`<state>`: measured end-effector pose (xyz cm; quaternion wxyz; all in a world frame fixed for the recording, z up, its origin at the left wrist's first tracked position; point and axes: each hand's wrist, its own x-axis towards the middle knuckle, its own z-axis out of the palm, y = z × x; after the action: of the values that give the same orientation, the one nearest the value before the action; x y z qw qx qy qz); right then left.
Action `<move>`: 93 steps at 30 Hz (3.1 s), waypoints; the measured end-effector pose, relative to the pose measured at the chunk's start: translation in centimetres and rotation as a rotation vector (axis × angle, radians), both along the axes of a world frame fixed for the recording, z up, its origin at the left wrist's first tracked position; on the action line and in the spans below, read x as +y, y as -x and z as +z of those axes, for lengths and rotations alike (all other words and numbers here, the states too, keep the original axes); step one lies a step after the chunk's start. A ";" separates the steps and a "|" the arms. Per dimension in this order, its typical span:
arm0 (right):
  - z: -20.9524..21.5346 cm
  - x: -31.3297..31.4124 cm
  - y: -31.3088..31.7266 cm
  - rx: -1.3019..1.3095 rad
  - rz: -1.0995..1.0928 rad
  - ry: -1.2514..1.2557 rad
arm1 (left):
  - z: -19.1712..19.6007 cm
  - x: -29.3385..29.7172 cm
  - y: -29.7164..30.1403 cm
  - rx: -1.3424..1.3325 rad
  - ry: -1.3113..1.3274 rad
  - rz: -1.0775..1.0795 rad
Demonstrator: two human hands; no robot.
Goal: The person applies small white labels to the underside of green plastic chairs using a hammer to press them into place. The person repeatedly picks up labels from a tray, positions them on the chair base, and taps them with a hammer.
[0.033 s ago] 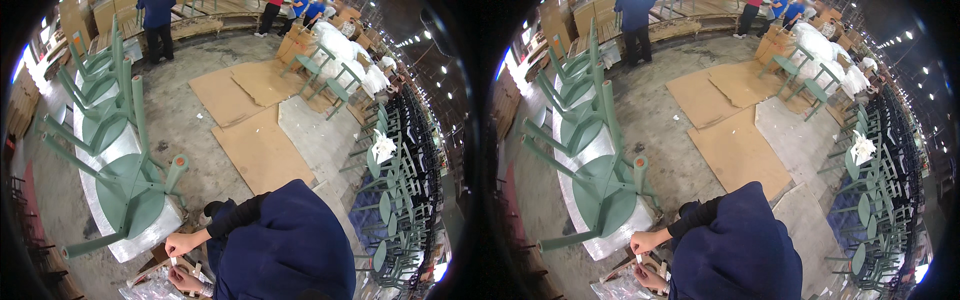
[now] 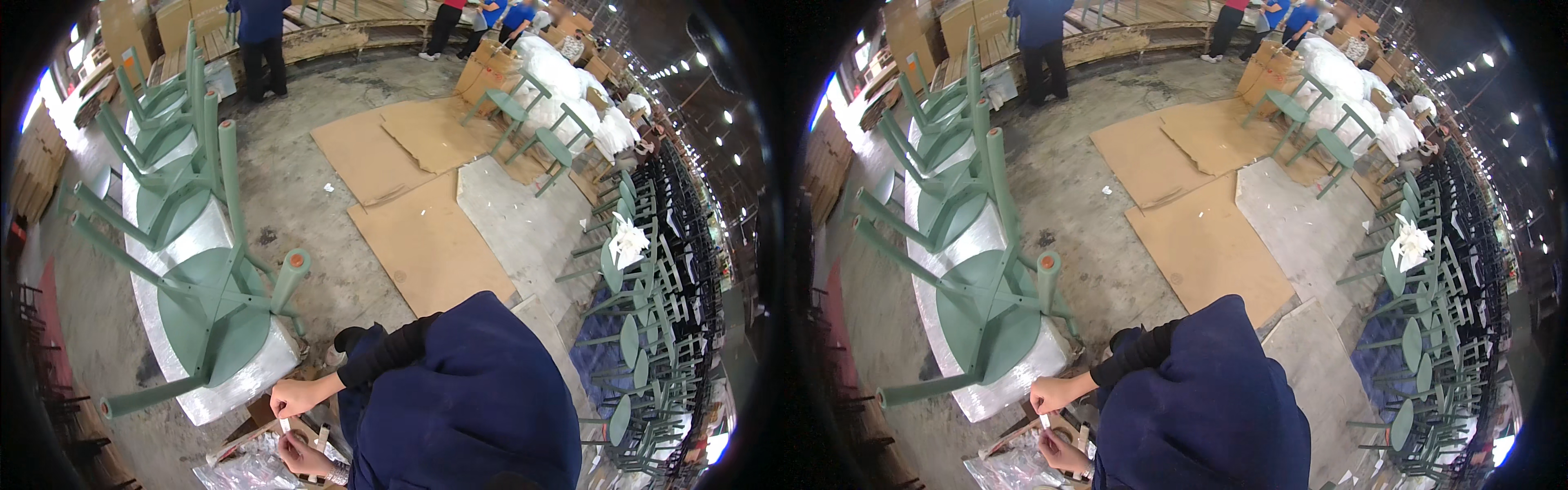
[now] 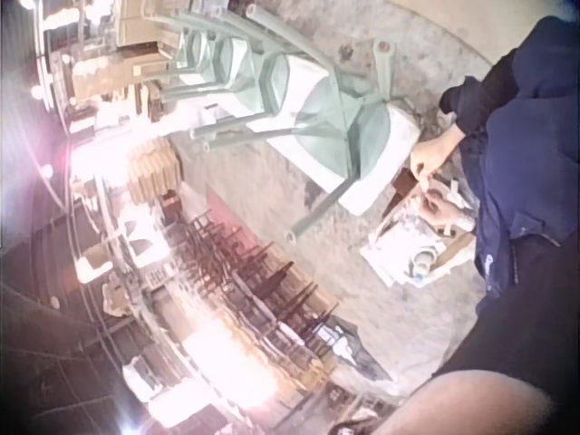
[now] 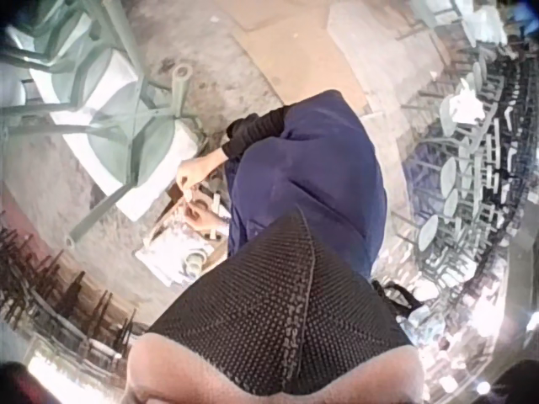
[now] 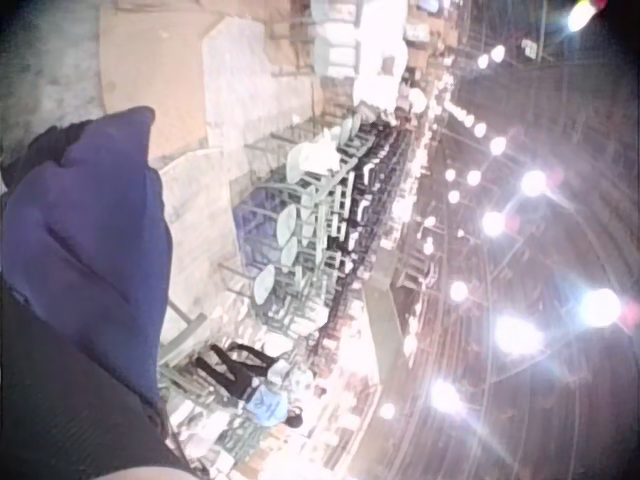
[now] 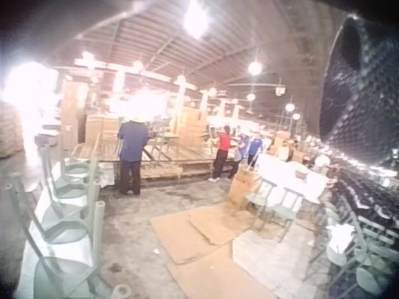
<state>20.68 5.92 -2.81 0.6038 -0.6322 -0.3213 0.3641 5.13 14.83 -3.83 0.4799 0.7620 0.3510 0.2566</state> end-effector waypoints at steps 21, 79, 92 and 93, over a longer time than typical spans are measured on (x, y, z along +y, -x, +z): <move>-7.4 3.1 11.3 -1.383 0.572 0.434 | 5.3 -2.0 5.3 0.117 -0.313 0.234; -14.5 -8.1 -29.6 -0.585 -0.298 0.492 | -17.7 11.7 -39.7 0.112 -0.573 -0.358; -15.0 -3.0 -30.1 -0.797 -0.215 0.593 | -17.9 11.5 -39.7 0.163 -0.561 -0.341; -15.4 -2.8 -30.1 -0.813 -0.216 0.581 | -17.8 11.4 -39.8 0.163 -0.565 -0.338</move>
<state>50.76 3.13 -18.24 0.2633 -0.8941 -0.3486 0.0985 44.96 26.24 -21.63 0.2559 0.9302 0.1720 0.1991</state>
